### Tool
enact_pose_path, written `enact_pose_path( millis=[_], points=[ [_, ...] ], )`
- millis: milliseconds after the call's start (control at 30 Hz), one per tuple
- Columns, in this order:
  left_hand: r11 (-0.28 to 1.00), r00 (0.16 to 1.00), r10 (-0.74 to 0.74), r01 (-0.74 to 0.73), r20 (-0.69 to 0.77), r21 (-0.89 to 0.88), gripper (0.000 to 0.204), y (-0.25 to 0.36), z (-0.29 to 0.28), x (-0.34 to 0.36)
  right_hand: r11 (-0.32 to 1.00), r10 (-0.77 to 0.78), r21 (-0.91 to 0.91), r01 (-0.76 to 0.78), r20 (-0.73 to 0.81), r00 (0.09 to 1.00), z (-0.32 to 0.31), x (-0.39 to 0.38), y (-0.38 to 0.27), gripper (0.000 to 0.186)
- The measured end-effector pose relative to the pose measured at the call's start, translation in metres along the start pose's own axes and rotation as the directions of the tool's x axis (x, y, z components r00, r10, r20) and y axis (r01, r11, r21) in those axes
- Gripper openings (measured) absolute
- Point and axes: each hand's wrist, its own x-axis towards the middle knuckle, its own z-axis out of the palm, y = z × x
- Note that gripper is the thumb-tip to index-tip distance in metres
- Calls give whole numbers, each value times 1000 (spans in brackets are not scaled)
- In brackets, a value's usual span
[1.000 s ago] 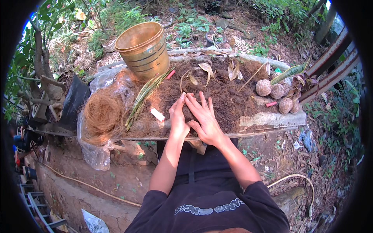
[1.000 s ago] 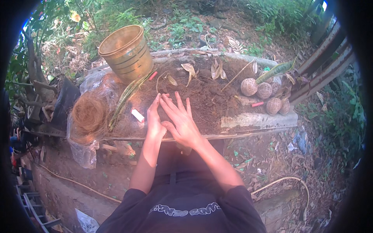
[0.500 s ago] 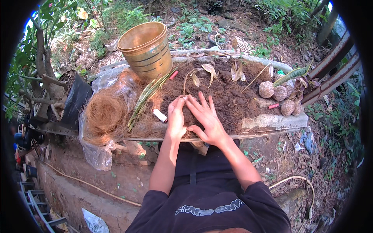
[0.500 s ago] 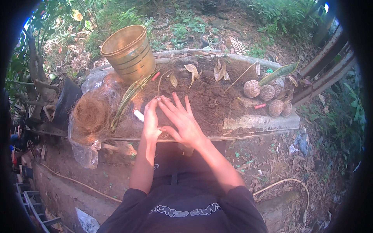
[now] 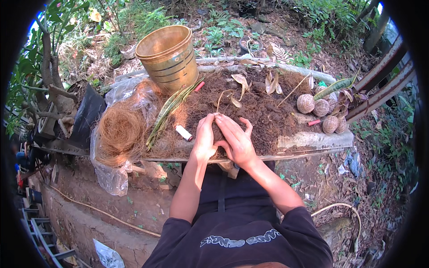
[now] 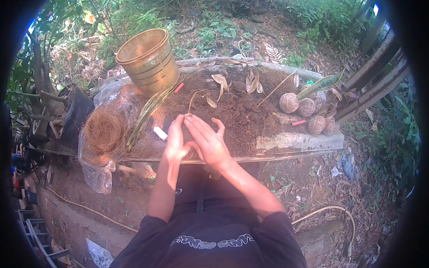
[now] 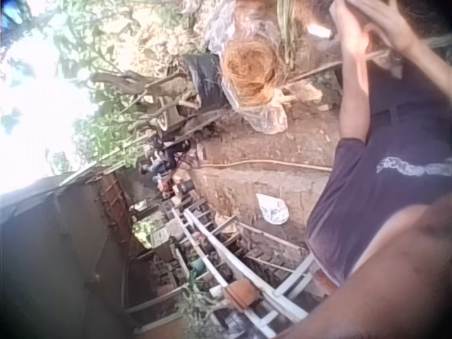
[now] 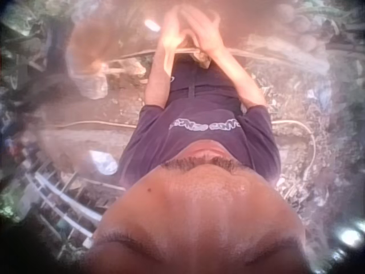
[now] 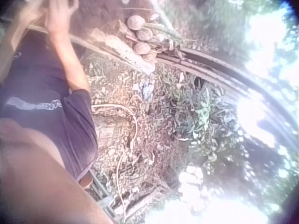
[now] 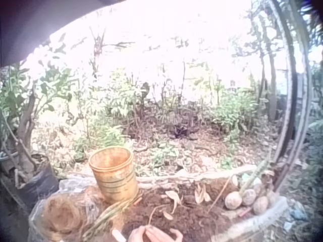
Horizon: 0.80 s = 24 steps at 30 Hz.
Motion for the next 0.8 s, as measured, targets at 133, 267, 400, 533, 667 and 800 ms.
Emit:
enact_pose_path(
  millis=[133,267,400,533,667,800],
  points=[
    [999,998,49,-49,-41,14,26,3,8,-5,999,-1,49,0,10,1000,1,-2,3,66],
    [983,963,177,-185,204,19,21,-5,-10,5,991,-25,129,26,-10,1000,-1,-2,5,64],
    [985,978,139,-152,155,78,23,-5,-9,7,989,-25,147,22,16,1000,-1,-6,16,64],
    [999,997,-43,42,71,10,43,16,15,-6,978,-13,207,9,19,1000,-5,-1,27,68],
    [993,979,116,-111,167,-40,41,12,15,0,983,13,183,-14,6,1000,-7,-1,24,70],
    [987,981,163,-162,102,-14,38,0,11,2,999,23,22,-27,139,990,-9,2,18,69]
  ],
)
